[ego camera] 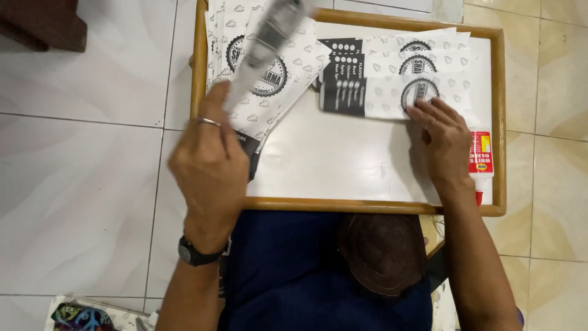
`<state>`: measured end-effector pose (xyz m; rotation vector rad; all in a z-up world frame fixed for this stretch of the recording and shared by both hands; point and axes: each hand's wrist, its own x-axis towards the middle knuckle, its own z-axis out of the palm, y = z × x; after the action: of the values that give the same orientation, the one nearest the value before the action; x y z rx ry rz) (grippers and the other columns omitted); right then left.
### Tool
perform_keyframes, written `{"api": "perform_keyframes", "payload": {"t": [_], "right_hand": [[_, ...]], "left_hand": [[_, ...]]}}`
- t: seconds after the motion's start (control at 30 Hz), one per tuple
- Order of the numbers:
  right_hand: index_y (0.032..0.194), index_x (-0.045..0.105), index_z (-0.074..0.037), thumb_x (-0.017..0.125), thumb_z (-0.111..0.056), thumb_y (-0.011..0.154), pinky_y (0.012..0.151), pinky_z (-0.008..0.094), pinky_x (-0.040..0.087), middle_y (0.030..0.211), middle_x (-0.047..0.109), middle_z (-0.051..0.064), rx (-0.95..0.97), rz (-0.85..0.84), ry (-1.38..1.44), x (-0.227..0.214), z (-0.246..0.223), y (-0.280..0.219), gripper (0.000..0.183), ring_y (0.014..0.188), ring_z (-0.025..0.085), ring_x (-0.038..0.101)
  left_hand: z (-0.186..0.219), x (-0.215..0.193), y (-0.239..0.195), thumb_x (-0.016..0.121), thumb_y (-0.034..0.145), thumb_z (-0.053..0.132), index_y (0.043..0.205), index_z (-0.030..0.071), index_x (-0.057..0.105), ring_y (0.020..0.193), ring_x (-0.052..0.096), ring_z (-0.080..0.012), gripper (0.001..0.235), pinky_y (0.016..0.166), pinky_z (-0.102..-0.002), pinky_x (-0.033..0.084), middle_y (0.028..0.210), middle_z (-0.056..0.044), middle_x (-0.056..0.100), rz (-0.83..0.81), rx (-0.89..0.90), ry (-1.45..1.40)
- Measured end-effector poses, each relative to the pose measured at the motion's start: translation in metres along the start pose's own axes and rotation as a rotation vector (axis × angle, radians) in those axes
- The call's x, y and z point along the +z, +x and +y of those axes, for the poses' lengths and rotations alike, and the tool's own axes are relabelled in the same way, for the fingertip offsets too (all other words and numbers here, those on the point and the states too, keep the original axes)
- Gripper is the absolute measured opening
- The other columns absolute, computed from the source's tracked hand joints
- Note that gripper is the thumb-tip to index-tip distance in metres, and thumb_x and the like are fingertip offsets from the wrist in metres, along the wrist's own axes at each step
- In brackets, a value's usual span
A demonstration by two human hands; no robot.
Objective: The person applies adhesive from a bottle onto paper sleeves and attaches small rectangular labels to them, processing items one at a time on a small tray.
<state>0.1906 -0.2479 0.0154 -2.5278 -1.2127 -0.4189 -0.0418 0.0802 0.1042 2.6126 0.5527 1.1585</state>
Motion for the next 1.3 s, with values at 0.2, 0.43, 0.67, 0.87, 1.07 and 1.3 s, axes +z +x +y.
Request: {"api": "perform_keyframes", "payload": {"t": [0.2,0.43,0.67,0.87,1.07,1.3], "right_hand": [[0.128,0.072,-0.008,0.072,0.004,0.09,0.11,0.049,0.057,0.131,0.073,0.019,-0.066,-0.105,0.152,-0.031,-0.086,-0.03,0.04,0.126,0.038,0.064],[0.138,0.065,-0.01,0.073,0.006,0.097,0.11,0.046,0.054,0.145,0.062,0.014,0.104,-0.023,0.2,-0.065,-0.049,-0.063,0.045,0.133,0.033,0.06],[0.149,0.057,0.004,0.082,-0.024,0.089,0.084,0.052,0.053,0.121,0.055,0.023,0.98,-0.275,0.079,-0.103,-0.019,-0.042,0.071,0.106,0.036,0.059],[0.113,0.063,-0.006,0.081,-0.003,0.088,0.066,0.034,0.063,0.103,0.066,0.007,1.156,0.17,0.69,-0.109,-0.018,-0.072,0.032,0.088,0.021,0.068],[0.122,0.058,-0.009,0.076,-0.006,0.105,0.102,0.039,0.068,0.114,0.065,0.004,0.788,0.51,0.855,-0.102,-0.01,-0.112,0.025,0.112,0.019,0.069],[0.121,0.058,-0.003,0.083,-0.009,0.091,0.104,0.041,0.069,0.112,0.064,0.01,0.807,0.536,0.862,-0.075,-0.045,-0.107,0.04,0.113,0.027,0.07]], "left_hand": [[-0.011,0.017,-0.007,0.057,0.088,-0.008,0.141,0.009,0.065,0.109,0.057,-0.038,0.056,0.079,-0.05,0.054,0.134,-0.025,0.06,-0.313,-0.023,0.269],[0.011,0.055,-0.039,0.069,0.098,0.045,0.148,0.003,0.052,0.144,0.034,-0.0506,0.067,0.114,-0.066,0.033,0.156,-0.033,0.037,-0.511,-0.132,0.214],[0.048,0.07,-0.06,0.086,0.082,0.017,0.105,0.0,0.07,0.111,0.06,-0.0322,0.033,0.087,-0.043,0.055,0.116,-0.016,0.066,-0.487,0.442,-0.296],[0.047,0.084,-0.065,0.085,0.084,0.019,0.088,0.008,0.075,0.087,0.061,-0.026,0.016,0.056,-0.038,0.05,0.1,-0.009,0.071,-0.517,0.438,-0.262],[0.046,0.088,-0.038,0.06,0.103,0.011,0.081,0.007,0.061,0.055,0.056,-0.0243,0.022,0.042,-0.043,0.042,0.067,-0.005,0.06,-0.802,0.28,-0.316],[0.046,0.087,-0.014,0.054,0.108,0.013,0.085,0.007,0.057,0.047,0.058,-0.0242,0.024,0.044,-0.044,0.047,0.06,-0.005,0.061,-0.913,0.242,-0.349]]}}
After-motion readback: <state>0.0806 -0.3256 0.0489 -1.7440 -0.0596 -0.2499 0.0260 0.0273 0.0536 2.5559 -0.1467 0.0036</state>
